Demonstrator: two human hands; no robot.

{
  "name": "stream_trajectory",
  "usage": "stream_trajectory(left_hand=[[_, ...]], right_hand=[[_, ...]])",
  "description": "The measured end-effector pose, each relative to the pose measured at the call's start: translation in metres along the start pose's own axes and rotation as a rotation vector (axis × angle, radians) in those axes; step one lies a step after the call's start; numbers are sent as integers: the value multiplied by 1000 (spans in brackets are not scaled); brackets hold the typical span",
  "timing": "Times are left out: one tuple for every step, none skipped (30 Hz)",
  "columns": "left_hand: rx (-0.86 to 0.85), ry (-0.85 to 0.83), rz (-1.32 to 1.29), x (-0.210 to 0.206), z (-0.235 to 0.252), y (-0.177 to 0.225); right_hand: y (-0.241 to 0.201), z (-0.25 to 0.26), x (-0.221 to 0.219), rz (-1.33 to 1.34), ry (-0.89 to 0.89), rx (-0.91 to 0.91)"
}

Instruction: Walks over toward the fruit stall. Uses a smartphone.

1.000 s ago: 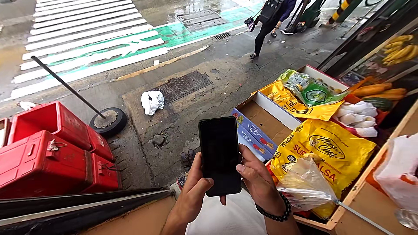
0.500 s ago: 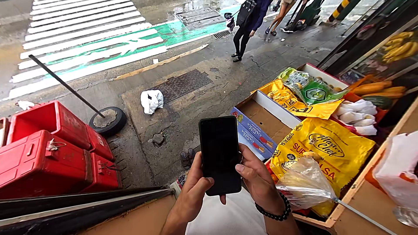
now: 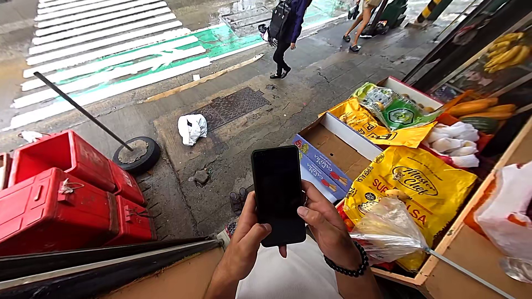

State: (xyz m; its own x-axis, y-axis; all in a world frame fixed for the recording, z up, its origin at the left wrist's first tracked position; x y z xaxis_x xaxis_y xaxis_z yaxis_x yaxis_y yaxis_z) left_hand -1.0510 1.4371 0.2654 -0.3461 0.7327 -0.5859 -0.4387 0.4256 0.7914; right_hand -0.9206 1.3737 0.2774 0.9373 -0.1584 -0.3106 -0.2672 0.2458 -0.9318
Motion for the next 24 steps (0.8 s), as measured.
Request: stream_trajectory(left_hand=[[0, 0, -5, 0, 0, 0], [0, -2, -6, 0, 0, 0], [0, -2, -8, 0, 0, 0], [1, -1, -12, -1, 0, -1], [1, -5, -15, -1, -1, -1], [1, -7, -14, -1, -1, 0], [0, -8, -11, -1, -1, -1], [1, -5, -8, 0, -1, -1], [2, -2, -3, 0, -1, -1], [3, -1, 1, -1, -1, 0], [5, 0, 1, -1, -1, -1], [5, 1, -1, -1, 0, -1], [6, 0, -2, -1, 0, -1], [6, 0, -3, -1, 0, -1], [5, -2, -3, -1, 0, -1], [4, -1, -6, -1, 0, -1], [4, 1, -10, -1, 0, -1], [3, 5, -14, -1, 0, -1], [3, 8, -15, -1, 0, -1], [2, 7, -15, -1, 0, -1], [5, 6, -15, -1, 0, -1], [7, 8, -14, -1, 0, -1], [8, 11, -11, -1, 1, -1], [8, 12, -10, -1, 1, -1]], right_hand=[[0, 0, 0, 3, -5, -3], [0, 0, 0, 1, -8, 2], [0, 0, 0, -9, -13, 9], [0, 0, 0, -19, -17, 15], [0, 0, 0, -23, -12, 19], [0, 0, 0, -23, -6, 19], [0, 0, 0, -25, -7, 18], [0, 0, -1, -27, -7, 20], [0, 0, 0, -29, -9, 26], [0, -1, 0, -32, -8, 28], [0, -1, 0, -36, -3, 27], [0, -1, 0, -36, 1, 24], [0, -1, 1, -38, 3, 22], [0, -1, 1, -40, 2, 21], [0, -1, 1, -40, 0, 22], [1, -1, 1, -40, 3, 20], [1, -1, 1, -37, 1, 18], [1, -1, 0, -35, -1, 16], [0, -1, 0, -33, -4, 15], [0, 0, 0, -32, -6, 14], [0, 0, 0, -34, -5, 13], [0, 0, 0, -35, -6, 11], [0, 0, 0, -36, -6, 11], [-1, 0, 0, -38, -4, 11]])
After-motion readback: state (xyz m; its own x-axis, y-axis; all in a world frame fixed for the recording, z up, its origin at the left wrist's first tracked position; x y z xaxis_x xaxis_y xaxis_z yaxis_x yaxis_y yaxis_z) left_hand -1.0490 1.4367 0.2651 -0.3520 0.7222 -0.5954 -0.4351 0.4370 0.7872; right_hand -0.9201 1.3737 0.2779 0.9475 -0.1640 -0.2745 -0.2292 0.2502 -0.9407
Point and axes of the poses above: each hand's wrist, its own z-axis towards the middle knuckle, its own x-axis out of the back of the hand, y = z × x, the point moved 6 cm from there along z, towards the middle knuckle, and after that the axes turned 1 degree about -x, right-handed, at the moved point
